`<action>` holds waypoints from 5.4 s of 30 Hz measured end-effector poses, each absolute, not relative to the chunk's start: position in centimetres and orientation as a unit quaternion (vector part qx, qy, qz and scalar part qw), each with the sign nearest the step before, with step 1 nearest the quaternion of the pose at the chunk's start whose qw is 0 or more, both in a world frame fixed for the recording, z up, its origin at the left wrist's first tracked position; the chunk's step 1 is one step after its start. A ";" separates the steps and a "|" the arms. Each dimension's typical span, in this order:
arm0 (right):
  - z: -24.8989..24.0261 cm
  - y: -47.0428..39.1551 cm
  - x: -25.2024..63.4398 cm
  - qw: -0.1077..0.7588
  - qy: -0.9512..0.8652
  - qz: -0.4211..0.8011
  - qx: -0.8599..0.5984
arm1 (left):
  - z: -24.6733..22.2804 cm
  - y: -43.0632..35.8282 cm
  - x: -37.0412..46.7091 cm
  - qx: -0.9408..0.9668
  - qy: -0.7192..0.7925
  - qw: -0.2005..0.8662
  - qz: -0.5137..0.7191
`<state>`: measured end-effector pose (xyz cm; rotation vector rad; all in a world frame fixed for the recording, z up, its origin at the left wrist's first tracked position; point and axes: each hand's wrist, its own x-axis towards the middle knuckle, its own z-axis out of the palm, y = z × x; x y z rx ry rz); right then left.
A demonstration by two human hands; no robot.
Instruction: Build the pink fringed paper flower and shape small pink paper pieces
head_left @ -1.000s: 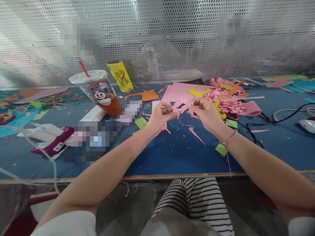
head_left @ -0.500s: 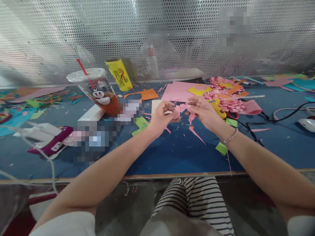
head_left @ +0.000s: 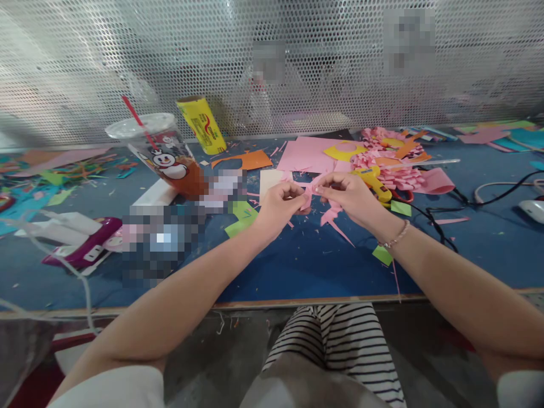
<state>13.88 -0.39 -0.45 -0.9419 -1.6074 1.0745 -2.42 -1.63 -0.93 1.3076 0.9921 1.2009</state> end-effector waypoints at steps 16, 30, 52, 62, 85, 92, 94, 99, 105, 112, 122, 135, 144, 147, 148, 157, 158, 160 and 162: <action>0.2 -1.1 13.6 0.455 -0.691 0.345 -0.442 | -0.9 -1.9 -2.4 0.579 0.397 0.520 0.488; 0.2 -1.4 13.5 0.465 -0.705 0.265 -0.466 | -0.6 -2.3 -2.1 0.623 0.386 0.480 0.483; 0.1 -1.0 13.8 0.473 -0.705 0.264 -0.457 | -0.7 -2.4 -2.1 0.581 0.374 0.535 0.486; 1.0 -1.2 14.4 0.496 -0.699 0.302 -0.418 | -0.7 -1.9 -2.3 0.532 0.387 0.571 0.491; -0.5 0.3 14.6 0.488 -0.672 0.336 -0.444 | -1.0 -1.0 -3.0 0.450 0.383 0.568 0.573; -0.7 0.5 14.7 0.479 -0.685 0.296 -0.462 | -1.1 -0.6 -3.2 0.462 0.375 0.561 0.575; -0.7 0.5 14.7 0.477 -0.687 0.287 -0.467 | -1.1 -0.6 -3.2 0.453 0.374 0.573 0.571; -0.7 0.6 14.7 0.470 -0.699 0.247 -0.479 | -1.1 -0.6 -3.1 0.431 0.384 0.589 0.565; -0.7 0.6 14.8 0.471 -0.702 0.228 -0.483 | -1.0 -0.6 -3.0 0.406 0.379 0.607 0.569; -0.4 0.5 14.9 0.475 -0.690 0.240 -0.490 | -0.7 -0.8 -3.0 0.418 0.412 0.598 0.546; -1.3 1.3 14.7 0.419 -0.601 0.439 -0.519 | -1.4 1.6 -4.7 0.523 0.509 0.430 0.532; -3.0 2.5 16.1 0.298 -0.705 0.351 -0.539 | -1.5 2.6 -5.3 0.482 0.473 0.417 0.608; -2.4 1.9 16.0 0.275 -0.752 0.253 -0.542 | -1.3 2.4 -5.3 0.505 0.465 0.411 0.600; -2.2 1.7 15.9 0.280 -0.770 0.170 -0.548 | -1.4 2.0 -5.1 0.529 0.464 0.423 0.571; -2.2 1.6 15.8 0.291 -0.773 0.145 -0.545 | -1.5 1.8 -5.0 0.534 0.463 0.430 0.562; -0.9 0.4 15.3 0.408 -0.788 0.069 -0.456 | -1.2 0.4 -3.8 0.500 0.377 0.566 0.536; -0.6 0.0 15.1 0.418 -0.796 0.068 -0.433 | -1.1 0.2 -3.7 0.488 0.365 0.588 0.532; -0.1 -0.8 14.7 0.435 -0.807 0.062 -0.394 | -0.9 -0.3 -3.6 0.466 0.341 0.631 0.519; 0.3 -1.6 14.4 0.453 -0.811 0.050 -0.367 | -0.6 -0.7 -3.5 0.452 0.318 0.668 0.499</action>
